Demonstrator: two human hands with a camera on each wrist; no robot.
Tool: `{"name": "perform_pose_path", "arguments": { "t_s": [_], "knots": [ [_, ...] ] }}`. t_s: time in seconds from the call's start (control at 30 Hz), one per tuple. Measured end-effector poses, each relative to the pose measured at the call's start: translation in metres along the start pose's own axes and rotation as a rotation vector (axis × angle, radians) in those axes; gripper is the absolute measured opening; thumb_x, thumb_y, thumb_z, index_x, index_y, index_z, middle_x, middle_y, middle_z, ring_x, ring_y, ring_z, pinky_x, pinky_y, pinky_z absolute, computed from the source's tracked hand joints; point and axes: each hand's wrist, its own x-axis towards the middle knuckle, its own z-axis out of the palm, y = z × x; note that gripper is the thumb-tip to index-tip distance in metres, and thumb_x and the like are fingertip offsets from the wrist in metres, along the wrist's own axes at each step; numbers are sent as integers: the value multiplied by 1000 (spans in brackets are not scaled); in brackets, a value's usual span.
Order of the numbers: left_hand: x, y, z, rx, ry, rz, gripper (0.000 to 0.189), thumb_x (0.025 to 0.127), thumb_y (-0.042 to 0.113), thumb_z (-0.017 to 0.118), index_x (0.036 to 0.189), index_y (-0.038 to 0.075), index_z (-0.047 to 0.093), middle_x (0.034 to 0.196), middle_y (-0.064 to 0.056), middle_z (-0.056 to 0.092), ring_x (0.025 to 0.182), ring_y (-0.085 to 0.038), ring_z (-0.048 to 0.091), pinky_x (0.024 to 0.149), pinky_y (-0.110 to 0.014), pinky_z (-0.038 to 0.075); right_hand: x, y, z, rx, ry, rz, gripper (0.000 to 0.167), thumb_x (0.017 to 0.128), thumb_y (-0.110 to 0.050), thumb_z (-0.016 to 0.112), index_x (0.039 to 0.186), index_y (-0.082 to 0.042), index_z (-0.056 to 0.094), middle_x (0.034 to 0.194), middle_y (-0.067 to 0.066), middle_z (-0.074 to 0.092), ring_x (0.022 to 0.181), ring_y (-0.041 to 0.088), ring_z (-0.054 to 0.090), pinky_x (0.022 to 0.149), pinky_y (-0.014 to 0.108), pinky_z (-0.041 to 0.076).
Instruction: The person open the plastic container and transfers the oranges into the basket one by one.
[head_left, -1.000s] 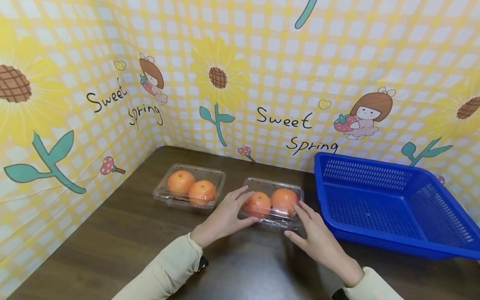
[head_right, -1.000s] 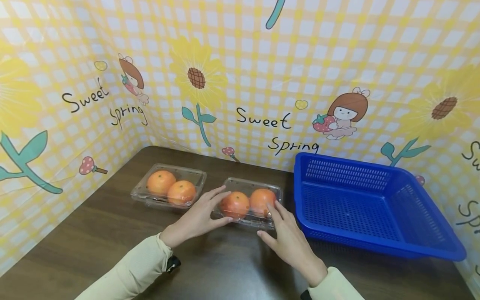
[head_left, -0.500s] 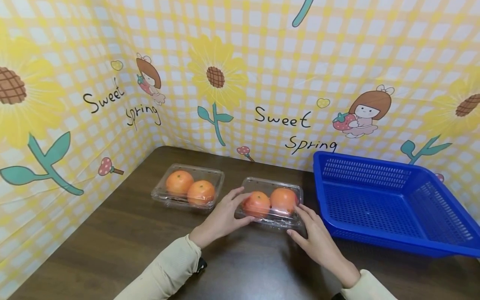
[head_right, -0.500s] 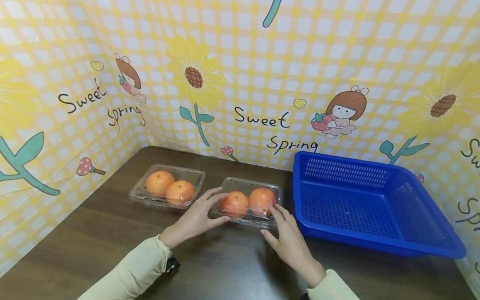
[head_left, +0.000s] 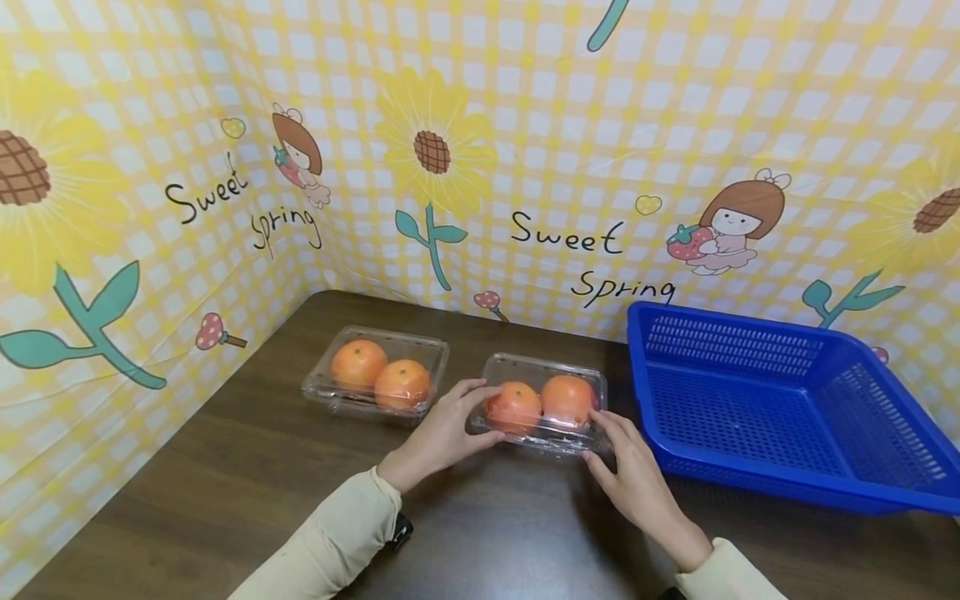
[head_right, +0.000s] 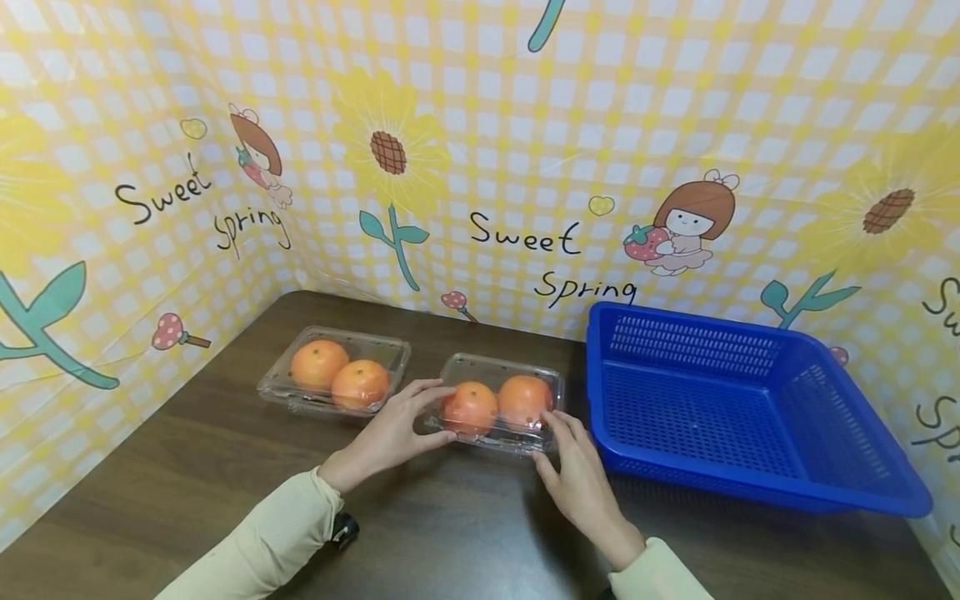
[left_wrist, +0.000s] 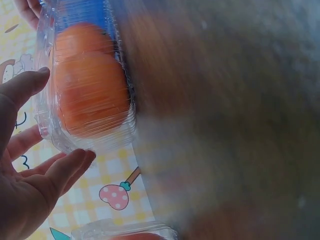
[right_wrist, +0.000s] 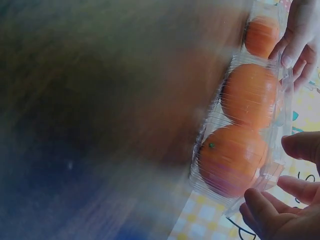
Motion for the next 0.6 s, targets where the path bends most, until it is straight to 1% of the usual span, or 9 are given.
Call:
{"name": "perform_pose_path", "arguments": {
  "t_s": [0.1, 0.17, 0.27, 0.37, 0.53, 0.6],
  "knots": [
    [1, -1, 1, -7, 2, 1, 56, 68, 26, 76, 117, 6, 56, 119, -19, 48, 99, -30, 55, 83, -39, 46, 0, 2, 1, 35, -1, 12, 52, 68, 2, 73, 115, 4, 53, 110, 17, 53, 96, 27, 54, 70, 33, 51],
    [2, -2, 1, -14, 4, -1, 56, 68, 25, 77, 116, 6, 56, 119, -18, 49, 97, -29, 56, 81, -38, 47, 1, 2, 1, 58, -5, 31, 51, 68, 3, 72, 115, 3, 53, 109, 17, 53, 94, 26, 55, 69, 31, 51],
    [2, -3, 0, -36, -1, -8, 55, 67, 24, 77, 115, 5, 57, 119, -18, 49, 94, -26, 57, 78, -35, 48, 1, 2, 1, 81, -8, 65, 50, 69, 4, 71, 115, 1, 54, 105, 16, 54, 89, 24, 55, 67, 30, 52],
    [3, -5, -1, -60, -19, -25, 55, 68, 23, 76, 116, 6, 57, 120, -17, 48, 89, -22, 58, 73, -31, 49, 1, 3, 1, 95, -4, 87, 49, 68, 5, 72, 114, 0, 55, 101, 15, 54, 83, 22, 56, 64, 30, 52],
    [4, -6, -3, -100, -51, -29, 56, 68, 20, 76, 118, 6, 56, 118, -16, 48, 78, -14, 58, 65, -21, 49, 1, 4, 1, 111, 6, 97, 51, 65, 8, 71, 113, 0, 57, 98, 14, 55, 79, 21, 57, 61, 28, 52],
    [4, -7, -4, -111, -55, -18, 56, 67, 18, 76, 118, 5, 56, 115, -15, 50, 75, -13, 59, 64, -20, 49, 1, 5, 1, 110, 4, 95, 51, 65, 8, 71, 113, 0, 57, 97, 14, 55, 79, 21, 58, 62, 28, 52]
  ]
}}
